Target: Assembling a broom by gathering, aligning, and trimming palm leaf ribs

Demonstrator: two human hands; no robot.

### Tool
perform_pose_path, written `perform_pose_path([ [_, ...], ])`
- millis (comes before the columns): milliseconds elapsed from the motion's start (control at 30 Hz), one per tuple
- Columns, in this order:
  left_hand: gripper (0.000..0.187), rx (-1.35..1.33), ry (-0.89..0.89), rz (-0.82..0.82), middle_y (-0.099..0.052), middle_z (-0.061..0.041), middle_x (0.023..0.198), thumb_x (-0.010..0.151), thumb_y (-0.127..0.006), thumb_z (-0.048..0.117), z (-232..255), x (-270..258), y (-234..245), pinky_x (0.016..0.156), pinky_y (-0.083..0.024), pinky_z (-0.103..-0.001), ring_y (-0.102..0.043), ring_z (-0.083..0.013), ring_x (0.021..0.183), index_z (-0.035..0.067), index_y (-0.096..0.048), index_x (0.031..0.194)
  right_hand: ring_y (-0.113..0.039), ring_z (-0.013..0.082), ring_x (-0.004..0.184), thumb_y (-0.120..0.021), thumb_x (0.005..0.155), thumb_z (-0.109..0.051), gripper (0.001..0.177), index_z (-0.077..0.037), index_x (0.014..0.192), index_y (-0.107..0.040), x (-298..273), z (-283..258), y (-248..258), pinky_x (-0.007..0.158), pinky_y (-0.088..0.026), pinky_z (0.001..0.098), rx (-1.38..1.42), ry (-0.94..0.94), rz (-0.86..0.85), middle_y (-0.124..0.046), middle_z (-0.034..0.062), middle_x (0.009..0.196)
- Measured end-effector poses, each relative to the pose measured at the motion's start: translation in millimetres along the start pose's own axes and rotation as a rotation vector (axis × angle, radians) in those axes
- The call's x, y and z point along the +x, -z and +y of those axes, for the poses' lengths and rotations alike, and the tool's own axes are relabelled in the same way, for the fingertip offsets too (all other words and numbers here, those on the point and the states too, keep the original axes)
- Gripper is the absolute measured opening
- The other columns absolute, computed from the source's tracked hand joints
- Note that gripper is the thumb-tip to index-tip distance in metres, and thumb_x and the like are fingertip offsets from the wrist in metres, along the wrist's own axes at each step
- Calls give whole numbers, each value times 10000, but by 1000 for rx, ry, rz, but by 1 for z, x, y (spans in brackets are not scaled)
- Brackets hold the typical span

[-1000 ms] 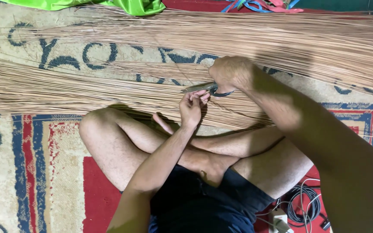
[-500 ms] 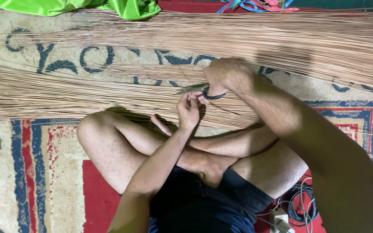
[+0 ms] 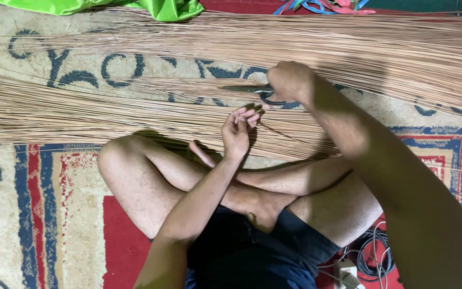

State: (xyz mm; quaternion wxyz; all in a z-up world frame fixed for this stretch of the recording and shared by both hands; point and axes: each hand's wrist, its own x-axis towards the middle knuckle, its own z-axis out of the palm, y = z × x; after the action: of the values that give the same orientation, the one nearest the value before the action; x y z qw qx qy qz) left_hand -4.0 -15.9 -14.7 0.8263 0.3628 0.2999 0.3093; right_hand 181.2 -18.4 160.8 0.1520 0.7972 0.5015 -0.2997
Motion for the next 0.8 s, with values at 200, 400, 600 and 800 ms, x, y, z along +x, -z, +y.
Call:
perform_pose_path([
  [200, 259, -79, 23, 6, -717, -234, 1181, 1084, -363, -32, 9, 0, 1, 919, -628, -384, -730, -310, 1063, -23, -525, 1286, -711, 515, 1002, -767, 854, -203, 321, 50, 1051, -747, 3, 86, -60, 848, -604, 535, 199, -43, 181, -725, 347, 957],
  [400, 202, -82, 30, -3, -703, -276, 1192, 1091, -375, -7, 8, -2, 4, 951, -601, -477, -707, -370, 1101, -23, -509, 1242, -713, 529, 981, -805, 837, -111, 359, 61, 1148, -750, 11, 140, -135, 801, -612, 577, 255, -243, 266, -729, 341, 981],
  [600, 185, -99, 24, -15, -714, -244, 1185, 1091, -365, -8, 15, -4, 13, 983, -590, -463, -702, -351, 1126, 3, -505, 1212, -725, 434, 958, -738, 904, -136, 190, -22, 1053, -764, -13, 101, -135, 770, -639, 511, 326, -194, 535, -653, 193, 1005],
  [800, 177, -139, 1, 18, -716, -210, 1195, 1096, -352, 6, 43, 1, 11, 1003, -593, -447, -704, -331, 1142, 29, -486, 1210, -652, 554, 966, -510, 1007, -96, 254, 62, 1013, -709, -87, 1, -108, 828, -526, 593, 778, 276, 445, -688, 353, 927],
])
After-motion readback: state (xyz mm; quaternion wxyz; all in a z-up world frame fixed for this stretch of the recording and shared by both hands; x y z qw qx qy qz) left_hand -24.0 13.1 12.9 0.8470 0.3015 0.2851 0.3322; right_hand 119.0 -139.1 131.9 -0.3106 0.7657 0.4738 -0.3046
